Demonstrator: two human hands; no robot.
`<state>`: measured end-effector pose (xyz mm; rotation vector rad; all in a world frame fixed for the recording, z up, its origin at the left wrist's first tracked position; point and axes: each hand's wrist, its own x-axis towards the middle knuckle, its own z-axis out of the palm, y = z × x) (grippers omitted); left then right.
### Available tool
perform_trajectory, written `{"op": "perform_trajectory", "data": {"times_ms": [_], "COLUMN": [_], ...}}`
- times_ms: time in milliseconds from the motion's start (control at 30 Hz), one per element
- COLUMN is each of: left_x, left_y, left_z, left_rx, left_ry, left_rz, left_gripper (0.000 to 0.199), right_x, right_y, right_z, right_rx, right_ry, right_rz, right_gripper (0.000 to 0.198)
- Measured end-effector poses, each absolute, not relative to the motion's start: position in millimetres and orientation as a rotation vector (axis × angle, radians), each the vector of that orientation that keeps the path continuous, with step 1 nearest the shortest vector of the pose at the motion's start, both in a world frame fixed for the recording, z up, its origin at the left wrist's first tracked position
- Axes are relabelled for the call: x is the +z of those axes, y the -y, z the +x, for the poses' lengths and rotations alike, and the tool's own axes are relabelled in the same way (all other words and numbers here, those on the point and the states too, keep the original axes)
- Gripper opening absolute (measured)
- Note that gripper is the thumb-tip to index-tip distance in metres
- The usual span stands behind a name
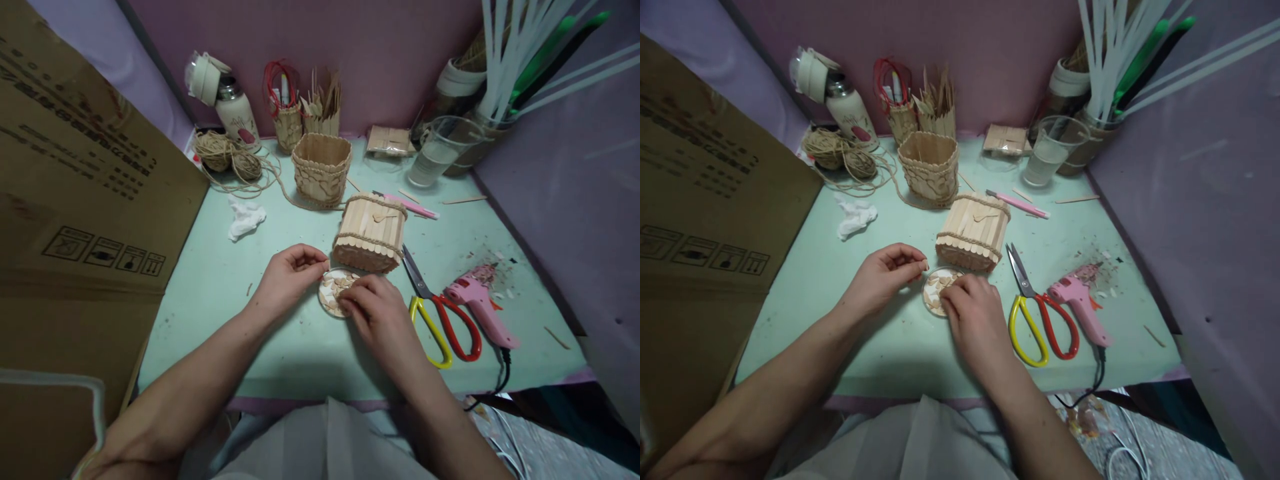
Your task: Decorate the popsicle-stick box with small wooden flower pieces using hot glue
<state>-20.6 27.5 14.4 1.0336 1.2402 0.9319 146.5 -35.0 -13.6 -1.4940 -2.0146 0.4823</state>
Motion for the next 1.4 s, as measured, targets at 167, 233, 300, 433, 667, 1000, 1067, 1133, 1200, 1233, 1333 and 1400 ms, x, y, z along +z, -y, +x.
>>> {"op": "perform_trajectory", "data": {"times_ms": [167, 233, 300, 433, 667, 1000, 1067, 1133, 1200, 1233, 1333, 1400], "left_x": [16, 16, 17, 19, 13, 9, 9, 9, 9, 8, 9, 10], "left_y": [-28, -27, -27, -27, -22, -14, -13, -12, -12, -12, -11, -11], "left_z": [-20, -20, -20, -20, -17, -8, -7, -7, -7, -7, -7, -7], "left_rx": [0.924, 0.921, 0.922, 0.92, 0.86, 0.826, 0.817, 0.812, 0.805, 0.804, 0.806, 0.811], "left_ry": [-1.234, -1.237, -1.24, -1.236, -1.189, -1.144, -1.147, -1.146, -1.14, -1.136, -1.118, -1.109], "left_rz": [1.036, 1.038, 1.039, 1.031, 1.055, 0.905, 0.882, 0.877, 0.874, 0.872, 0.86, 0.859], "left_gripper": [0.023, 0.022, 0.021, 0.018, 0.016, 0.019, 0.02, 0.021, 0.022, 0.022, 0.022, 0.022], "right_x": [-9, -8, -6, -1, 3, -9, -8, -7, -7, -7, -9, -10], "right_y": [29, 26, 25, 29, 31, 24, 23, 23, 23, 23, 23, 23], "right_z": [137, 134, 133, 137, 146, 140, 140, 139, 139, 139, 139, 139], "right_rx": [0.502, 0.507, 0.508, 0.648, 0.839, 1.054, 1.048, 1.053, 1.064, 1.072, 1.089, 1.088], "right_ry": [2.253, 2.31, 2.347, 2.228, 1.721, 1.151, 1.158, 1.156, 1.143, 1.134, 1.119, 1.116], "right_rz": [-1.525, -1.543, -1.536, -1.474, -1.321, -1.409, -1.413, -1.403, -1.398, -1.396, -1.391, -1.388], "right_gripper": [0.009, 0.008, 0.007, 0.009, 0.011, 0.01, 0.009, 0.009, 0.009, 0.009, 0.009, 0.008]}}
